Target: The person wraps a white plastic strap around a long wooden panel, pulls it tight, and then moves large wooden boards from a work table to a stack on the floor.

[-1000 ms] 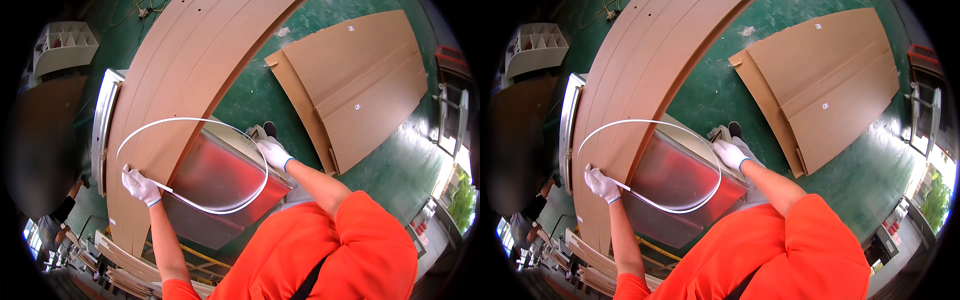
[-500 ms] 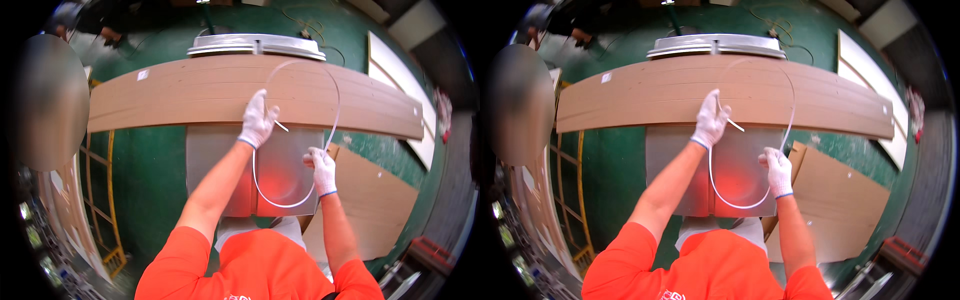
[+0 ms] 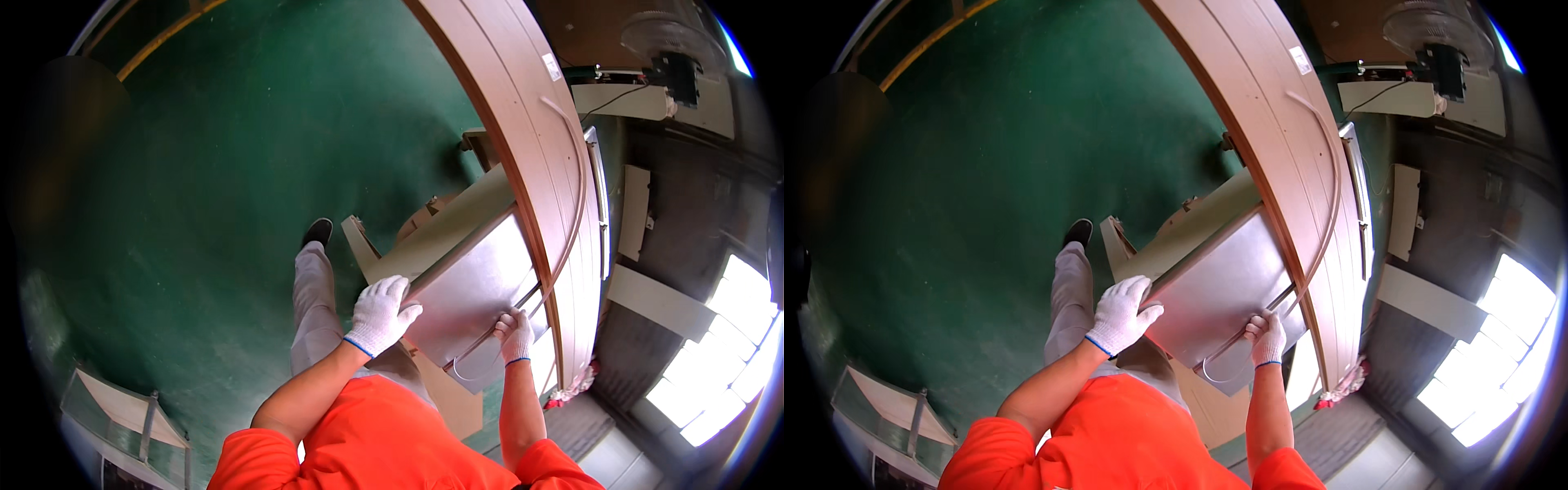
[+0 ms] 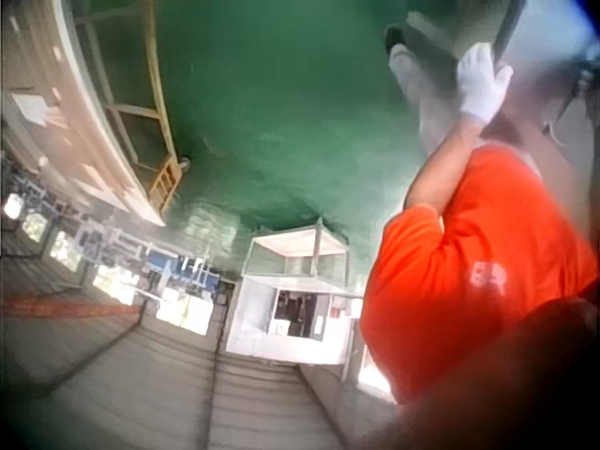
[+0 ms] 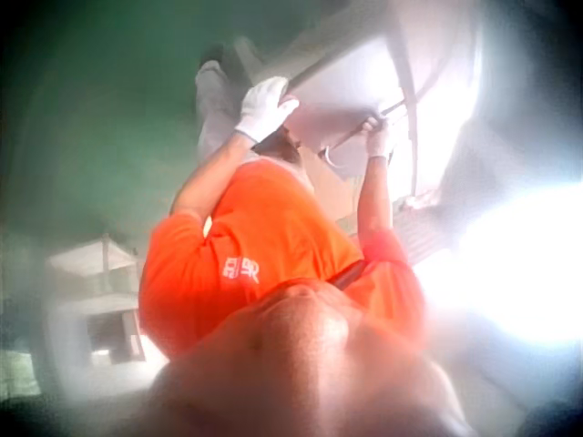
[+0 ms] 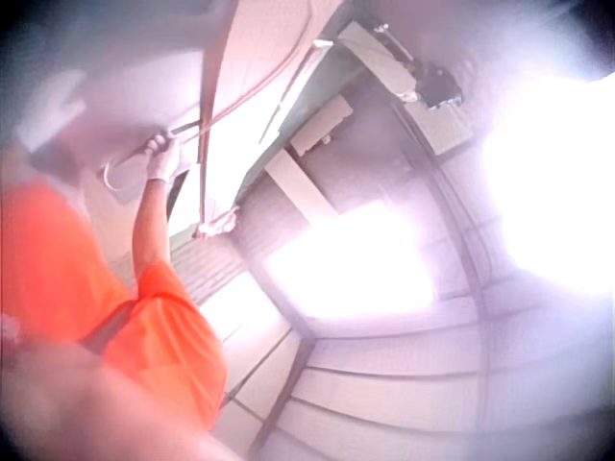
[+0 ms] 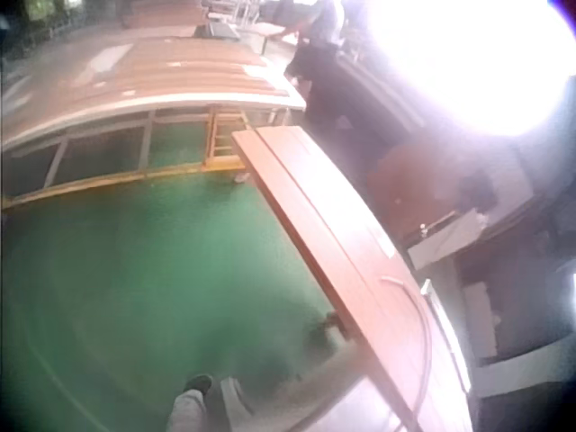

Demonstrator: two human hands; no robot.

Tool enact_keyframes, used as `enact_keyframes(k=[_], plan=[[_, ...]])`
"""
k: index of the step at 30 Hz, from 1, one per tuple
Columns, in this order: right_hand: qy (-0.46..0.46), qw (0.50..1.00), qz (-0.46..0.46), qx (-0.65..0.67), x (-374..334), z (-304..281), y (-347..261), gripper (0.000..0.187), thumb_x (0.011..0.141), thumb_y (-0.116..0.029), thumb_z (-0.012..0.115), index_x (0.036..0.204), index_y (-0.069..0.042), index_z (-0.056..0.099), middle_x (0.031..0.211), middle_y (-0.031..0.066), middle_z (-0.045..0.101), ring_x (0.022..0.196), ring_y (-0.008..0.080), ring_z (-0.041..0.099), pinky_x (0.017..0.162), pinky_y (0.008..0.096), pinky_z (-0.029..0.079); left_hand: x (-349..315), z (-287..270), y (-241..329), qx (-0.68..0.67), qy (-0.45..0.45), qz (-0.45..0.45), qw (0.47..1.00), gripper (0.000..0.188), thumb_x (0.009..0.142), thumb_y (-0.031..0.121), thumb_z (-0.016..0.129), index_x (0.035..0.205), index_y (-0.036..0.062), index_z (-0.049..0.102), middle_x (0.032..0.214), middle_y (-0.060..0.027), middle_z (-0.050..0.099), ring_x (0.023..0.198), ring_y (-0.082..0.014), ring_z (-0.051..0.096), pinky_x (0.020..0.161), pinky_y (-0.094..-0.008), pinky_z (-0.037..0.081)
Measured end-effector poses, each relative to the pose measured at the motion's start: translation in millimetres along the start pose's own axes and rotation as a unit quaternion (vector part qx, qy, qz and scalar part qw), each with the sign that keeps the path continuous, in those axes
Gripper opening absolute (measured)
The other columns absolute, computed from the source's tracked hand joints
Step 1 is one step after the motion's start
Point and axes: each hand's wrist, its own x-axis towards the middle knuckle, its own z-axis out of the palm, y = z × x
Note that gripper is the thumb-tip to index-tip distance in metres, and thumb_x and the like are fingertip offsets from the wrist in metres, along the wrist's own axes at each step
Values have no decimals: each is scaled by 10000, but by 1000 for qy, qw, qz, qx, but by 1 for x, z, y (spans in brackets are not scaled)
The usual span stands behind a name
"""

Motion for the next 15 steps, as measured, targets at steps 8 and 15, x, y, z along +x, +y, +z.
enact_keyframes(k=[8, 15], plan=[[9, 993, -115, 36, -16, -17, -29, 726, 986, -604, 506, 1353, 23, 482, 1079, 163, 630, 971, 291, 649, 850, 408, 540, 48, 12, 59, 22, 43, 206, 977, 571, 730, 221, 786, 1233, 57, 573, 1291, -163, 559, 1237, -359, 529, 1080, -506, 406], [271, 930, -205, -140, 42, -200, 56, 379, 1006, -291, 558, 1203, 17, 655, 957, 114, 716, 772, 189, 684, 691, 316, 542, 137, 120, 178, 132, -33, 425, 895, 638, 761, 271, 764, 1320, 33, 571, 1434, -214, 495, 1368, -401, 440, 1160, -547, 315]])
